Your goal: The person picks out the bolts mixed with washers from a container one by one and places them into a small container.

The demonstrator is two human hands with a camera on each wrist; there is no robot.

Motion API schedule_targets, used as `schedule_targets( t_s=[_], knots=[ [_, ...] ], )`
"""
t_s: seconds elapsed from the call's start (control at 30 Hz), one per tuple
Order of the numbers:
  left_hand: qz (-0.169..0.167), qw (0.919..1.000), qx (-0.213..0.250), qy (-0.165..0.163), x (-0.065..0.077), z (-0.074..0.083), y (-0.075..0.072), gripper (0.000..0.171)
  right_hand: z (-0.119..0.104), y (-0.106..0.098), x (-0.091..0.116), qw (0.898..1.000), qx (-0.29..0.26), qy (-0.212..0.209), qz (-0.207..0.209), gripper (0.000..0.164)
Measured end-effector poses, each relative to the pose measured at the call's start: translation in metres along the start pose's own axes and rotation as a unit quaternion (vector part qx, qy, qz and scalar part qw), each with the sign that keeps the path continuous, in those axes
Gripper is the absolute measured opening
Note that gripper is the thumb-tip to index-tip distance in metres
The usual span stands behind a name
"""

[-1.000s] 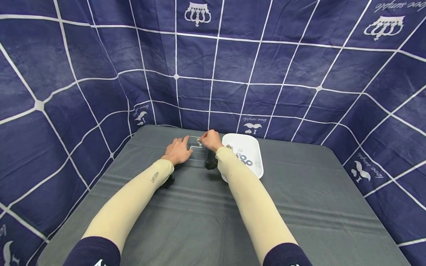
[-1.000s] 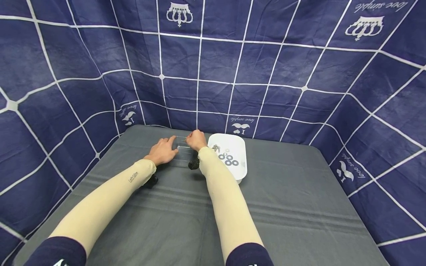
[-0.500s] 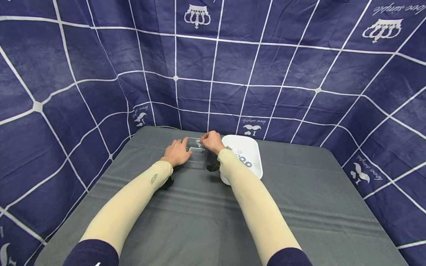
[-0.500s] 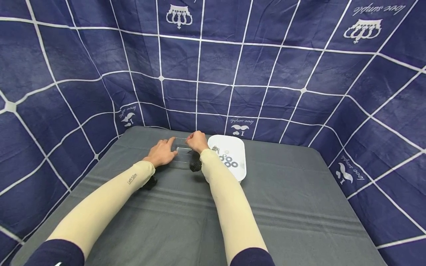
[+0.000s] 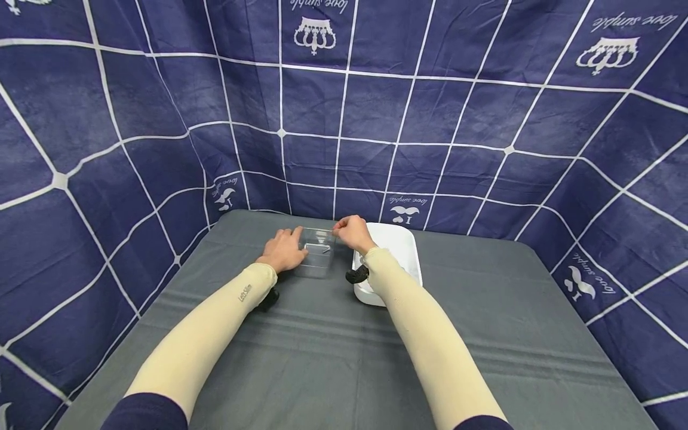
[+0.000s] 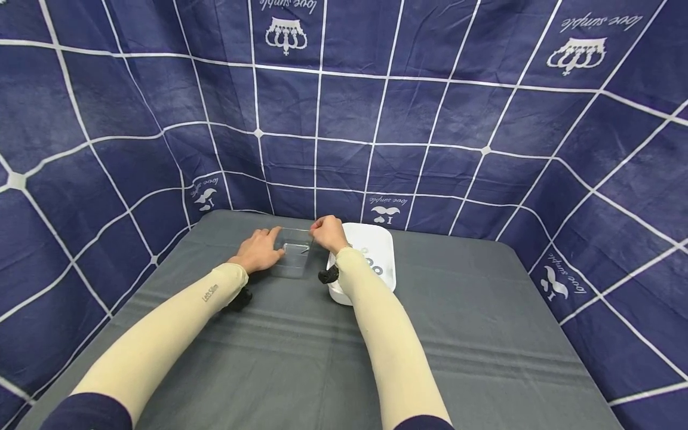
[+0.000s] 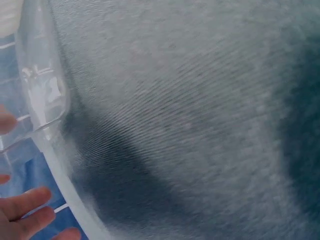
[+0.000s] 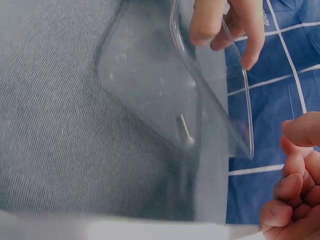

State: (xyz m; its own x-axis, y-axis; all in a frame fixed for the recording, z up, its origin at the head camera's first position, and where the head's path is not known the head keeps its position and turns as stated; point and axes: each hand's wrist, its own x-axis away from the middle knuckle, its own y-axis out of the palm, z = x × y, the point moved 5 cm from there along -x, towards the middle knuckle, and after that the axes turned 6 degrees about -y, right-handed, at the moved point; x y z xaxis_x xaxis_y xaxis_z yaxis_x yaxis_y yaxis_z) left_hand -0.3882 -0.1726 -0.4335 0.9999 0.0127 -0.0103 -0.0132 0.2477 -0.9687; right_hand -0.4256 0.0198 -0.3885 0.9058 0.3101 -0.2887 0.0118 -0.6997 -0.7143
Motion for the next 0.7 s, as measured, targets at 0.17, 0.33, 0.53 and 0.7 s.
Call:
schedule_targets(
  t_s=[0.17,0.33,0.53,0.7],
  knots=[
    [-0.011,0.9999,-0.008,0.004,0.000,0.003,-0.003,0.072,0.005,-0.009,0.004,1.000,-0.011,0.009,0.007,0.011],
    [-0.015,0.9998,-0.006,0.009,0.001,0.004,-0.003,0.072,0.010,-0.017,0.005,1.000,-0.015,0.010,0.016,0.011],
    [0.000,0.9999,-0.010,0.011,0.002,0.003,-0.005,0.070,0.015,-0.031,0.007,1.000,-0.007,0.004,0.020,0.013],
    [0.007,0.9998,-0.004,0.017,0.005,0.003,-0.007,0.069,0.025,-0.039,0.011,0.999,-0.002,0.015,0.029,0.014]
  ],
)
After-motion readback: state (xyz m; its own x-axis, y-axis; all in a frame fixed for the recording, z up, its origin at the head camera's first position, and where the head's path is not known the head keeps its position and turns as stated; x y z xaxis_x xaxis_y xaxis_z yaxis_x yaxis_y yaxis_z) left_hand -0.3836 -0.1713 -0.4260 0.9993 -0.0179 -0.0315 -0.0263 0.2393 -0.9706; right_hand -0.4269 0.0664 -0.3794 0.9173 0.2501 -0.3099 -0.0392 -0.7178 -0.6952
